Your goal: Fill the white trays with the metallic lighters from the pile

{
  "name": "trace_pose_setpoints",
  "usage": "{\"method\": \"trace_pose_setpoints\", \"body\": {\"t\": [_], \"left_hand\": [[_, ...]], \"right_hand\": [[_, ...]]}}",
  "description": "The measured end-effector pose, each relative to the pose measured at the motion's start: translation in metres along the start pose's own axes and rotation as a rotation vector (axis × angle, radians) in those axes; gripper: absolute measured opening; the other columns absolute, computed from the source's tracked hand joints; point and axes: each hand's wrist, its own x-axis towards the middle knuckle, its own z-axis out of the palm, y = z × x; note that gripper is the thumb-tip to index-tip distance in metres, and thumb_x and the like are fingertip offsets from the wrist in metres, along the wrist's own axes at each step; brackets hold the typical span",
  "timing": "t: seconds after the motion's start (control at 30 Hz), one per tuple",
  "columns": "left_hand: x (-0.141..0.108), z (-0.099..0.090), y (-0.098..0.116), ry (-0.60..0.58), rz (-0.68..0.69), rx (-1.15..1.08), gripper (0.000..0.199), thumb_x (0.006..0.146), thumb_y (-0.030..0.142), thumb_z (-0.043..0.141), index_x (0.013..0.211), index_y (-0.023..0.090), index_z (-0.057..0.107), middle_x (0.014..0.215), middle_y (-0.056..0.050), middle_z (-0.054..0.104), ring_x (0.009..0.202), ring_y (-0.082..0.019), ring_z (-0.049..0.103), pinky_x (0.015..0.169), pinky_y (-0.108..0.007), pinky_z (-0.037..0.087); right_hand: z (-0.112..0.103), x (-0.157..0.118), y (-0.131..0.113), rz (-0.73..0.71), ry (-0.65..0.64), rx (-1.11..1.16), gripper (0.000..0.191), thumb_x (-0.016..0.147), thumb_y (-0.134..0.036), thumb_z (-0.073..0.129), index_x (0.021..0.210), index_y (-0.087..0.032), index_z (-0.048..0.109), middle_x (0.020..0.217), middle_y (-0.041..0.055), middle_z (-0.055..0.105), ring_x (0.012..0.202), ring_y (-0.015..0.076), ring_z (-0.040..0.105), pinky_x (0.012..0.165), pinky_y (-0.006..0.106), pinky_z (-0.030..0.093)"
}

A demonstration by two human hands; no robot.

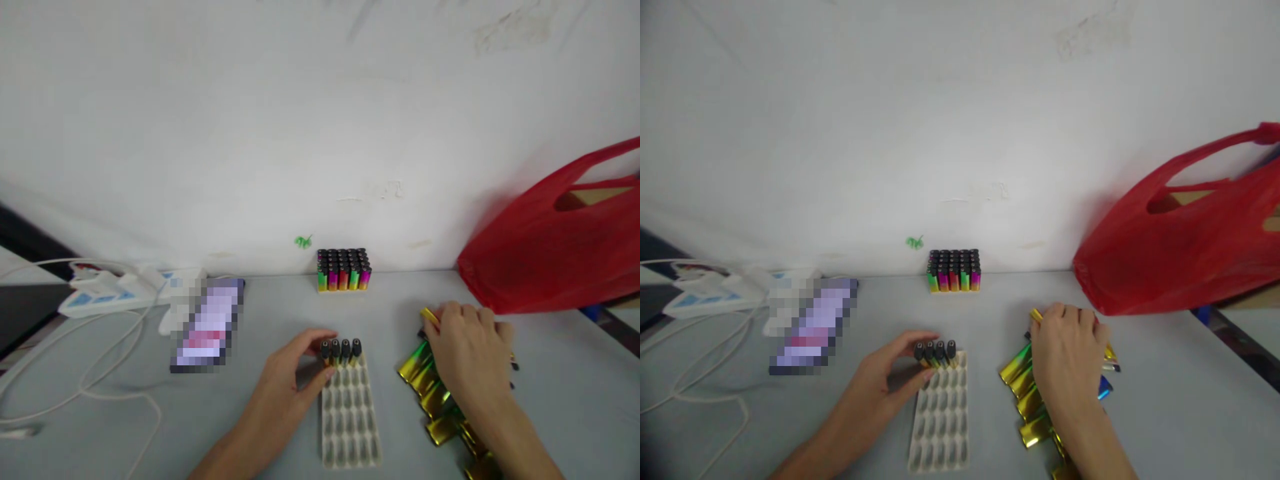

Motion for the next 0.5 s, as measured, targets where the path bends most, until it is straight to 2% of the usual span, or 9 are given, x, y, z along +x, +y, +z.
{"method": "trace_pose_setpoints", "body": {"t": [0.13, 0.27, 0.33, 0.4, 0.5], "left_hand": [[0.000, 0.000, 0.001, -0.006, 0.006, 0.000, 0.039, 0.094, 0.026, 0.075, 0.132, 0.033, 0.077, 0.124, -0.002, 0.084, 0.118, -0.030, 0.077, 0.107, -0.043, 0.057], [0.000, 0.001, -0.001, 0.000, 0.010, -0.006, 0.039, 0.094, 0.026, 0.075, 0.132, 0.033, 0.077, 0.123, -0.001, 0.084, 0.117, -0.029, 0.077, 0.105, -0.041, 0.058], [0.000, 0.001, -0.001, 0.003, 0.007, 0.001, 0.040, 0.093, 0.025, 0.076, 0.133, 0.033, 0.077, 0.124, -0.002, 0.084, 0.117, -0.030, 0.077, 0.106, -0.042, 0.058], [0.000, 0.001, -0.002, 0.001, 0.005, 0.007, 0.041, 0.093, 0.026, 0.076, 0.133, 0.033, 0.077, 0.126, -0.003, 0.084, 0.118, -0.030, 0.076, 0.106, -0.042, 0.057], [0.000, 0.001, -0.002, -0.004, 0.004, 0.012, 0.040, 0.095, 0.026, 0.076, 0.135, 0.033, 0.077, 0.126, -0.003, 0.084, 0.118, -0.030, 0.076, 0.107, -0.043, 0.057]], "right_hand": [[-0.001, 0.004, -0.014, -0.045, 0.066, 0.222, 0.022, 0.114, -0.029, 0.050, 0.106, -0.018, 0.067, 0.093, 0.0166, 0.076, 0.098, 0.0389, 0.063, 0.089, 0.049, 0.035], [-0.023, -0.001, -0.036, -0.112, 0.113, 0.675, 0.018, 0.114, -0.035, 0.053, 0.108, -0.022, 0.064, 0.095, 0.0107, 0.074, 0.093, 0.0329, 0.063, 0.093, 0.048, 0.037], [-0.035, -0.008, -0.045, -0.061, 0.056, 0.984, 0.015, 0.110, -0.038, 0.061, 0.102, -0.025, 0.063, 0.093, 0.0068, 0.072, 0.087, 0.0284, 0.064, 0.086, 0.042, 0.041], [-0.044, -0.015, -0.052, 0.072, -0.091, 1.272, 0.019, 0.109, -0.042, 0.066, 0.098, -0.026, 0.061, 0.086, 0.0022, 0.070, 0.076, 0.0228, 0.062, 0.074, 0.035, 0.042], [-0.047, -0.019, -0.056, 0.264, -0.351, 1.630, 0.032, 0.104, -0.054, 0.075, 0.097, -0.025, 0.065, 0.074, -0.0012, 0.068, 0.060, 0.0163, 0.053, 0.057, 0.029, 0.036]]}}
